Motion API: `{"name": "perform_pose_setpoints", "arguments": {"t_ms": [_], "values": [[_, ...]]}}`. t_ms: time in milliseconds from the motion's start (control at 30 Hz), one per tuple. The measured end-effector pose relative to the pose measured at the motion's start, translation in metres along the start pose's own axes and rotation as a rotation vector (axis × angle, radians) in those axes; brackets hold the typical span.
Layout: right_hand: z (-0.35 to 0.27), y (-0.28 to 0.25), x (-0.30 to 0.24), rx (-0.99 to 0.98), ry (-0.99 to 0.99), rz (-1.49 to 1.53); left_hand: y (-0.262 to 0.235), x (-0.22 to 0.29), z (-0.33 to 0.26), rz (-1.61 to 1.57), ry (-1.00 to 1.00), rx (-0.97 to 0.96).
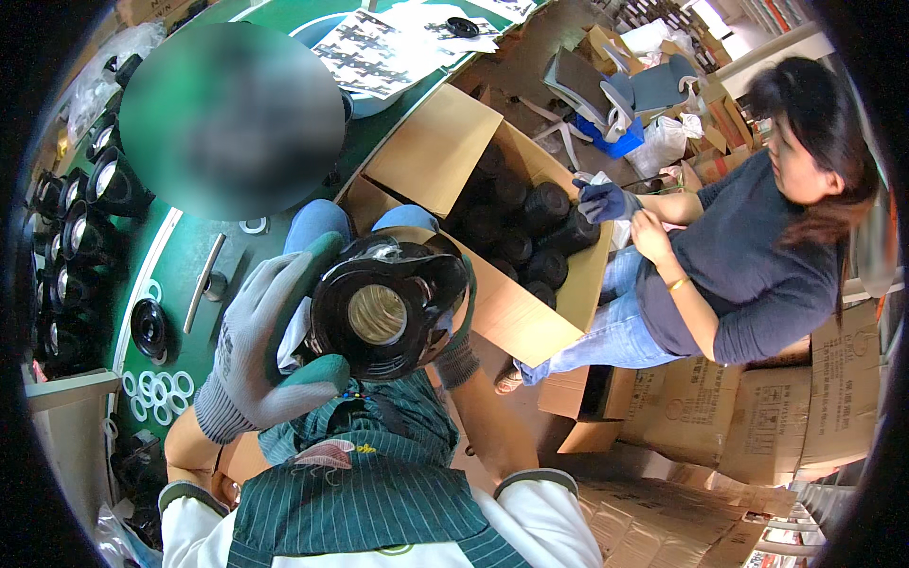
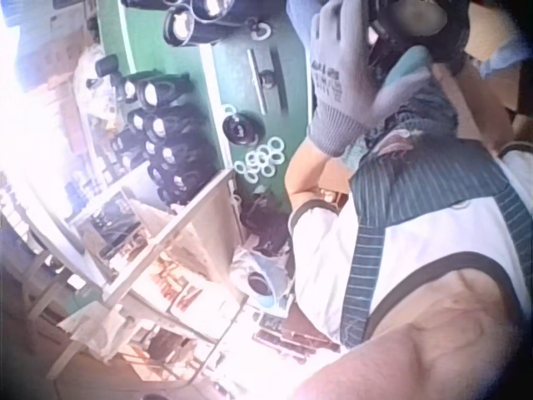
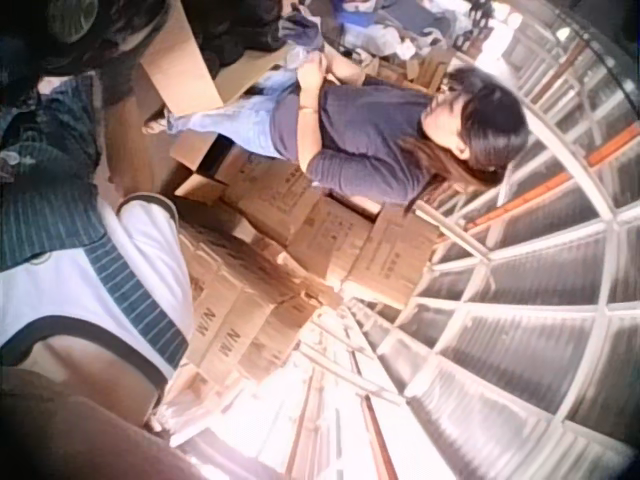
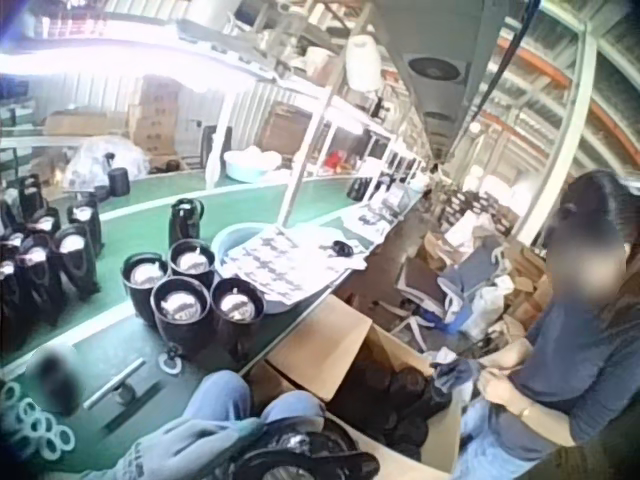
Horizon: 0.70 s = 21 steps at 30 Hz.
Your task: The person assembles black electric kettles at a green workbench. They insert white gaskets into kettle bodies, place metal heating elements inside, and secure lids using a metal rod tool. Completed kettles are placed on the table while parts are taken from a nearby cardboard box.
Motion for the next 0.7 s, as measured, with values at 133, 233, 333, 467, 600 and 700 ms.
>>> {"name": "perform_pose_setpoints", "arguments": {"t_ms": [133, 233, 333, 467, 600, 700], "values": [[0.002, 0.047, 0.0, -0.098, -0.031, 0.074, -0.015, 0.023, -0.011, 0.318, 0.19, 0.3], [0.019, 0.02, 0.013, -0.06, -0.032, 0.071, -0.008, 0.041, -0.009, 0.438, 0.085, 0.213], [0.005, 0.012, 0.018, -0.038, -0.038, 0.064, 0.002, 0.031, -0.009, 0.457, 0.016, 0.468], [-0.001, 0.009, 0.022, -0.029, -0.041, 0.061, -0.008, 0.036, -0.003, 0.377, 0.222, 0.513], [0.001, 0.012, 0.028, -0.043, -0.031, 0.062, -0.017, 0.029, -0.006, 0.342, 0.231, 0.448], [-0.006, 0.021, 0.002, -0.071, -0.092, -0.013, -0.018, 0.019, -0.014, 0.296, 0.208, 0.404]]}}
Point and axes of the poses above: each hand's wrist, its own z-axis towards the middle knuckle, its own y-axis out of the palm, x = y × z, the point moved 7 cm from there along z, towards the middle knuckle, and after that the axes turned 8 degrees about x, right-handed, at the moved point
